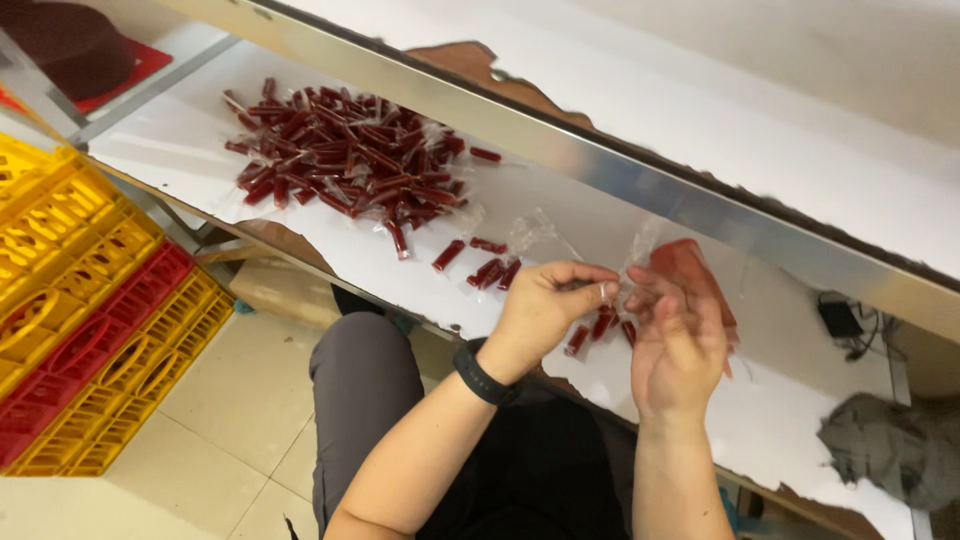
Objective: The person fills small plastic bags with red liquid from a squeeze bottle and ties each bag shut by hand.
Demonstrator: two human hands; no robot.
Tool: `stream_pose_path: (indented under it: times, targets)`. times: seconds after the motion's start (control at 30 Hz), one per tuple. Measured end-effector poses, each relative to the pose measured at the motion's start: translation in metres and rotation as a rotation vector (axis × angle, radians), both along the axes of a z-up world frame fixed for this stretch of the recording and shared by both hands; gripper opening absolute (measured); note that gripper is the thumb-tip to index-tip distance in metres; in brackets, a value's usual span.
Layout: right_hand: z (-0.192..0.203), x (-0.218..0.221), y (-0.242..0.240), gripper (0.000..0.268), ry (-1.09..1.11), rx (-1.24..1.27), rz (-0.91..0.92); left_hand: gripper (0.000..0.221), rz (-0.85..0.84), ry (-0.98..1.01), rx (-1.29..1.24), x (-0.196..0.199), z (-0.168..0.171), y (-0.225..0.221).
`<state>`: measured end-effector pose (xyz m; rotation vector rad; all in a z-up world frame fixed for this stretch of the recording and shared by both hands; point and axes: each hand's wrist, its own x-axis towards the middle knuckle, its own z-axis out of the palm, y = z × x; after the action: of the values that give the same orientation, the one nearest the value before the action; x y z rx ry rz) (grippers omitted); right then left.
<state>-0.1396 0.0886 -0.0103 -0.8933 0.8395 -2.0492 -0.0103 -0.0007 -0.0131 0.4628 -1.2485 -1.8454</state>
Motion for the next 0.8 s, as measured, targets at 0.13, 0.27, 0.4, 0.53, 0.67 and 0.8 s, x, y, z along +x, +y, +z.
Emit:
stream_pose_path:
  times: [0.13, 0.27, 0.4, 0.53, 0.67, 0.8]
  targets:
    - [-0.004, 0.023, -0.005, 0.027, 0.724, 0.019, -0.51, 0.02, 0.054, 0.094, 0.09, -0.008, -0.004, 0.0]
    - [-0.007, 0.024, -0.008, 0.017, 1.162, 0.013, -0.806, 0.022, -0.035, 0.158, 0.249, -0.016, -0.002, 0.002]
    - [-0.022, 0.014, -0.004, 0.014, 1.195, 0.049, -0.903, 0.025, -0.087, 0.184, 0.281, -0.023, -0.011, 0.002]
    - [-0.031, -0.012, -0.002, 0.007, 0.722, 0.071, -0.579, 0.029, -0.096, 0.234, 0.171, -0.028, -0.017, -0.003]
    - [-0.025, -0.021, 0.0, 0.009, 0.31, 0.121, -0.239, 0.035, -0.182, 0.201, -0.055, -0.021, -0.022, -0.014]
    - [-0.019, -0.012, 0.003, 0.011, 0.296, 0.259, -0.243, 0.03, -0.204, 0.258, -0.114, -0.015, -0.029, -0.02]
